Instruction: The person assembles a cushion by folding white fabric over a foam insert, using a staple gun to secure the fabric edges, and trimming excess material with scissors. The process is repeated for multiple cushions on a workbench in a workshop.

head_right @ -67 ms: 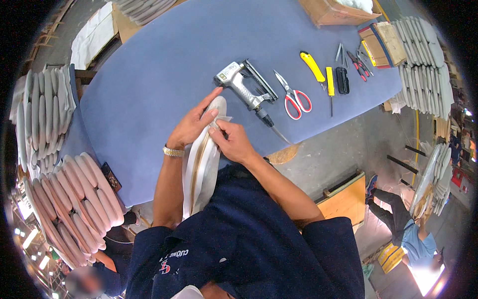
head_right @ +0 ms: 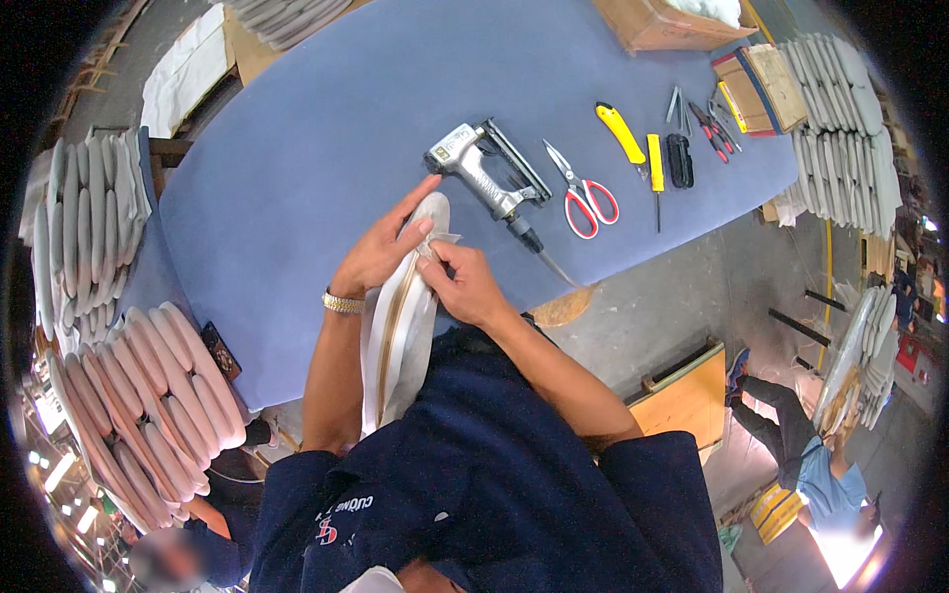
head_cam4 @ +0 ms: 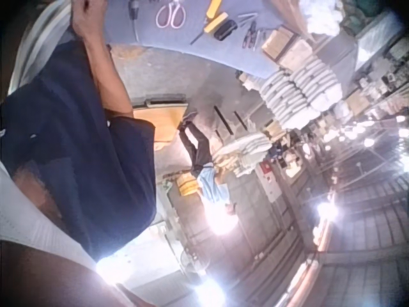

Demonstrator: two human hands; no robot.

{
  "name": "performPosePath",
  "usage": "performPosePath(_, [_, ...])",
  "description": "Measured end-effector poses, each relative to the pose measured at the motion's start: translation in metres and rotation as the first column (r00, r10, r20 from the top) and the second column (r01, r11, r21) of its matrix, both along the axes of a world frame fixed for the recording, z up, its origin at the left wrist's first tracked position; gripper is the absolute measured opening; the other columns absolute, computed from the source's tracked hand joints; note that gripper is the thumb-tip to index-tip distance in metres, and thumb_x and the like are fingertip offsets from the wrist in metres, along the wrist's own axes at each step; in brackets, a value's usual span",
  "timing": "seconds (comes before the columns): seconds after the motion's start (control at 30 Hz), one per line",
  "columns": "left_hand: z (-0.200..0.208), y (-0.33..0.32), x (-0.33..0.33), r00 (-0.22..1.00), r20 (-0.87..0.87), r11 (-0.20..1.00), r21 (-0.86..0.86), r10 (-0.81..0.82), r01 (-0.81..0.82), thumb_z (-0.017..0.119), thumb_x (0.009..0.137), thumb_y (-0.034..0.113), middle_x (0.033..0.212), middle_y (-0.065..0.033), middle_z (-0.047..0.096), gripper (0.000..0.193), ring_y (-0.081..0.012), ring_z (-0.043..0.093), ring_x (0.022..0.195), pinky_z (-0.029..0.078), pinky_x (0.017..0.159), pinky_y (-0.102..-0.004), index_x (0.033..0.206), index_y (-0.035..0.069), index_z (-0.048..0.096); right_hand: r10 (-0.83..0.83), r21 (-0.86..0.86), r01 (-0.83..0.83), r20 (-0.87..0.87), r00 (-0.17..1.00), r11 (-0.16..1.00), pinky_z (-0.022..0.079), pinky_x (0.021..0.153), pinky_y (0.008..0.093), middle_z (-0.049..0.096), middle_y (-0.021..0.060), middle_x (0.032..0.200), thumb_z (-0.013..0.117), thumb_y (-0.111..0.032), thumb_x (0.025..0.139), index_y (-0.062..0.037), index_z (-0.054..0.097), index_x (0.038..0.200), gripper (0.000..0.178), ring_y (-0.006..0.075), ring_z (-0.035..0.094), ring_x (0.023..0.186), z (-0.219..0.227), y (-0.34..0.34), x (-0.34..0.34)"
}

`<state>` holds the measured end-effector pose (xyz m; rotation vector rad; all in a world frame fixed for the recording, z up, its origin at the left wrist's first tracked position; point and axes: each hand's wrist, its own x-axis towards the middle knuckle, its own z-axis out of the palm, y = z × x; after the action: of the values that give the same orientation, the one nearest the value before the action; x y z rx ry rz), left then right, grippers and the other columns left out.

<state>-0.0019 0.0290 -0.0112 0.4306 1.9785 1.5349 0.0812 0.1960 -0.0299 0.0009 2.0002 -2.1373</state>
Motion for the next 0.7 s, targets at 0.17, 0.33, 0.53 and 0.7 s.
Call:
performPosePath(0.17, [0.002,0.002,0.005,0.999,-0.039,0.999,-0.031,-0.027,0.026,0.055,0.107,0.033,0.169,-0.0175,0.031,0.066,-0.0299,0.028,0.157,0.023,0.127,-0.0399,0.164,0.008,0.031,-0.013,-0.428,0.058,0.106,0.994,0.902,0.045,0.067,0.0301,0.053,0.0059,0.069,0.049,-0.025,0.106,-0.0028,0.052,0.071,0.042,0.0171,0.056,0.068,-0.010,0.015,0.000])
performPosePath(0.33, [0.005,0.005,0.015,1.000,-0.022,0.995,-0.097,-0.021,0.019,0.056,0.107,0.030,0.170,-0.0217,0.026,0.069,-0.0330,0.024,0.158,0.022,0.128,-0.0403,0.165,0.006,0.026,0.002,-0.455,0.104,0.226,0.974,0.884,0.046,0.062,0.0325,0.050,0.0072,0.064,0.045,-0.037,0.108,-0.0030,0.052,0.068,0.053,0.0210,0.057,0.061,-0.001,0.022,-0.005])
performPosePath(0.53, [0.000,0.007,0.023,0.990,-0.138,0.995,-0.103,-0.019,0.004,0.059,0.104,0.028,0.165,-0.0330,0.026,0.072,-0.0446,0.025,0.156,0.023,0.127,-0.0446,0.162,0.001,0.026,0.128,-0.424,0.052,0.386,0.914,0.904,0.046,0.057,0.0333,0.050,0.0075,0.060,0.044,-0.044,0.110,-0.0045,0.053,0.063,0.062,0.0208,0.056,0.054,0.006,0.037,-0.026])
performPosePath(0.7, [0.014,0.012,0.032,0.984,-0.178,0.960,-0.279,-0.018,-0.033,0.057,0.104,0.032,0.165,-0.0295,0.029,0.073,-0.0435,0.031,0.153,0.031,0.124,-0.0454,0.162,0.000,0.026,-0.103,0.065,0.092,0.184,0.978,0.994,0.050,0.063,0.0320,0.063,0.0114,0.071,0.060,-0.035,0.105,-0.0025,0.060,0.078,0.043,0.0214,0.062,0.064,0.001,0.069,-0.073])
